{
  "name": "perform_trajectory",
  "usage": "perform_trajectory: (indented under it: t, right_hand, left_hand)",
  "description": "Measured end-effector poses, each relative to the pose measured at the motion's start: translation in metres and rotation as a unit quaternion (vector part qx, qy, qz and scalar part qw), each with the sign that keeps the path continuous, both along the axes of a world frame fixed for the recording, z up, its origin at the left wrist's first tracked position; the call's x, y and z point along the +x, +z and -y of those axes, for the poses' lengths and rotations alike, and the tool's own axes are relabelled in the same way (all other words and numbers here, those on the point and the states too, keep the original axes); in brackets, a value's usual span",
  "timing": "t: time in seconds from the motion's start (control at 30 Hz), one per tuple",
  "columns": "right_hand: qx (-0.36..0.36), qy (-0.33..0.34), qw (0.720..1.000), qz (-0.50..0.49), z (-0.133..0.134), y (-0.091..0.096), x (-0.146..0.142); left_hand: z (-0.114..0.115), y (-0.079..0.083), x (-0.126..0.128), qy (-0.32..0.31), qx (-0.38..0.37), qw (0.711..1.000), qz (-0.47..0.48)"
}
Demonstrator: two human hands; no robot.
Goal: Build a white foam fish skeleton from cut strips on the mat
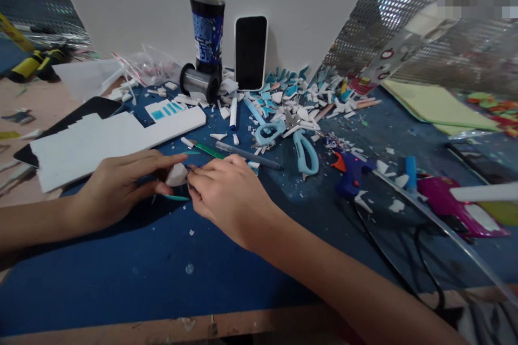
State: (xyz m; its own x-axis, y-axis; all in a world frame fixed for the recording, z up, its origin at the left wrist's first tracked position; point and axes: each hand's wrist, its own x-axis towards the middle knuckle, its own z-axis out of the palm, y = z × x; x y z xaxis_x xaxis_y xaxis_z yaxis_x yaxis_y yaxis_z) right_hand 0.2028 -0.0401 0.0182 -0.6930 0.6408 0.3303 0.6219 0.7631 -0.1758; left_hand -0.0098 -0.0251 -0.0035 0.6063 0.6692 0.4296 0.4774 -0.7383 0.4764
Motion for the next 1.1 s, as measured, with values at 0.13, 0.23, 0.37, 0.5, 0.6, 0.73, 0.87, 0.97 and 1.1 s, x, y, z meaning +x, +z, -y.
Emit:
perform_trajectory:
  t: [0.13,0.23,0.37,0.5,0.6,0.73,0.87,0.97,1.1]
  right_hand:
    - [0.005,0.002,1.000,0.000,-0.0002,0.0004,0.0002]
    - [0.005,0.007,1.000,-0.008,-0.0001,0.0004,0.0007]
    - [0.017,-0.004,1.000,-0.025,0.0031,-0.0011,-0.0008]
    - [0.044,-0.027,0.997,-0.059,0.0063,-0.0019,-0.0035]
    - [0.054,-0.034,0.996,-0.068,0.0057,-0.0009,-0.0032]
    - [0.020,-0.039,0.997,-0.058,0.0036,0.0014,-0.0001]
    - [-0.019,-0.033,0.998,-0.052,0.0030,0.0023,0.0017]
    - [-0.021,-0.028,0.998,-0.052,0.0026,0.0018,0.0017]
    - [-0.026,-0.025,0.998,-0.046,0.0033,0.0028,0.0014]
  left_hand:
    - [0.0012,0.0006,0.0002,0.001,-0.003,1.000,0.000]
    - [0.0014,0.0008,0.0002,0.009,-0.008,1.000,0.006]
    - [0.0011,0.0005,0.0007,0.002,-0.022,1.000,0.009]
    - [0.0011,-0.0007,0.0007,-0.003,-0.030,0.999,0.009]
    - [0.0007,-0.0011,-0.0001,0.002,-0.031,1.000,0.007]
    - [-0.0004,-0.0016,-0.0009,0.013,-0.037,0.999,0.017]
    - [-0.0005,-0.0018,-0.0010,0.017,-0.036,0.999,0.022]
    - [-0.0002,-0.0008,-0.0009,0.016,-0.044,0.999,0.021]
    - [0.0002,0.0000,-0.0007,0.021,-0.076,0.997,0.022]
